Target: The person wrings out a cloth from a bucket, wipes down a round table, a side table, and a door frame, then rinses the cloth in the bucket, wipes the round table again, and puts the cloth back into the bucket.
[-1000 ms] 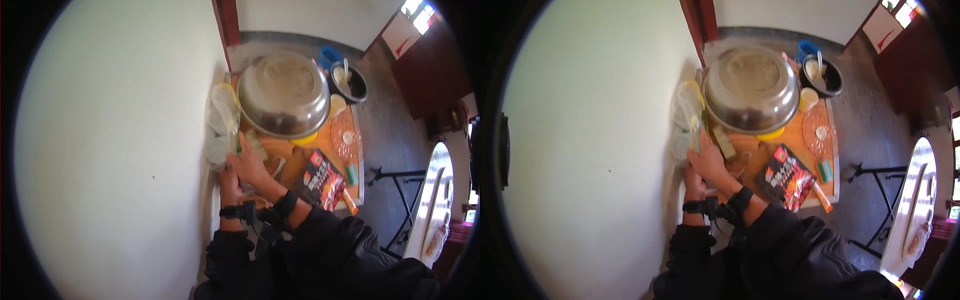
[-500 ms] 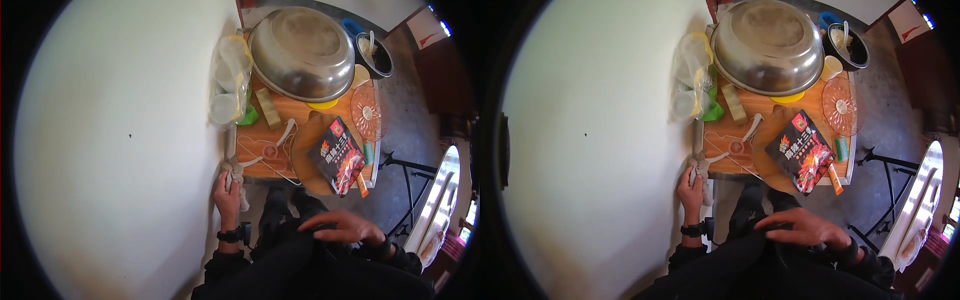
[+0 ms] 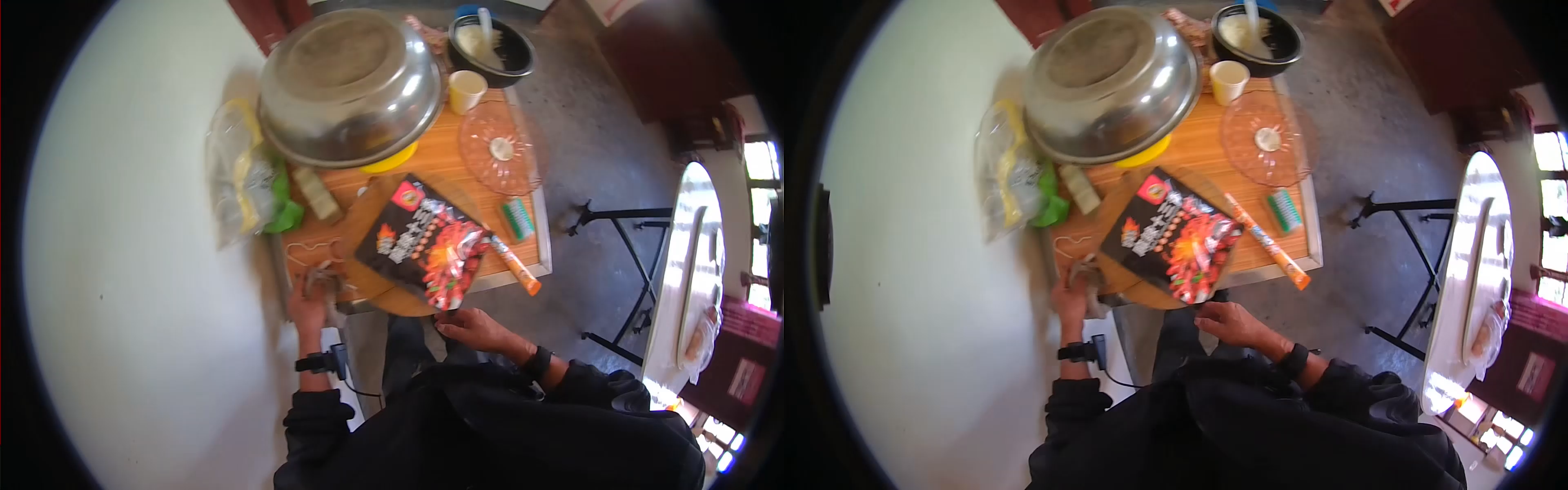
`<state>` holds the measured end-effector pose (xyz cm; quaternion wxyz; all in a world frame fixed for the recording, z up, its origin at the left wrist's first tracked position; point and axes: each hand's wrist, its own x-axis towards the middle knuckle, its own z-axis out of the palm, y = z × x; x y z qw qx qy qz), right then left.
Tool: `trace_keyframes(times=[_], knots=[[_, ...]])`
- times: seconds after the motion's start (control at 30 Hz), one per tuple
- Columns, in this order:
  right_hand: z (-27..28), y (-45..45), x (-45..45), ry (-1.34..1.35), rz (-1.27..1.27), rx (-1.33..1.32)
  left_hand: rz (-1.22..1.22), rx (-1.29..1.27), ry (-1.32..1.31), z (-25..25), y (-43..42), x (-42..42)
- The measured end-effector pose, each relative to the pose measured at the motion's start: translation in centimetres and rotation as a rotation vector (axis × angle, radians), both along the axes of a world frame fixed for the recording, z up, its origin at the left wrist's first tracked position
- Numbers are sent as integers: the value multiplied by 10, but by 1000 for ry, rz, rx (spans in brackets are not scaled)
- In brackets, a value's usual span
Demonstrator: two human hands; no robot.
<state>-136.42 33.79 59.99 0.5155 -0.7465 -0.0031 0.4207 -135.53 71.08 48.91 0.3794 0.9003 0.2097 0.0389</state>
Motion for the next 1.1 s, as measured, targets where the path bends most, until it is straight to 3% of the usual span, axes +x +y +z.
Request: trace_keyframes(times=[0.07, 0.13, 0.2, 0.37, 0.5, 0.63, 0.73, 0.87, 0.97, 1.1], knots=[[8, -22, 4, -146, -124, -138, 57, -77, -51, 35, -2, 14], [13, -55, 2, -360, -330, -310, 327, -468, 40, 84, -13, 12], [7, -95, 14, -676, -421, -496, 338, -483, -162, 107, -15, -2], [-29, -140, 36, -697, -296, -748, 557, -479, -303, 168, -38, -37], [-52, -143, 40, -701, -132, -728, 633, -520, -273, 178, -56, -72], [-69, -144, 47, -724, -126, -667, 679, -596, -243, 156, -75, -100], [-73, -140, 53, -722, -272, -507, 682, -654, -258, 155, -90, -105], [-62, -127, 70, -710, -418, -483, 680, -519, -301, 159, -88, -90], [-56, -123, 86, -695, -379, -580, 720, -488, -222, 156, -82, -95], [-41, -124, 91, -733, -321, -514, 704, -560, -354, 135, -75, -106]])
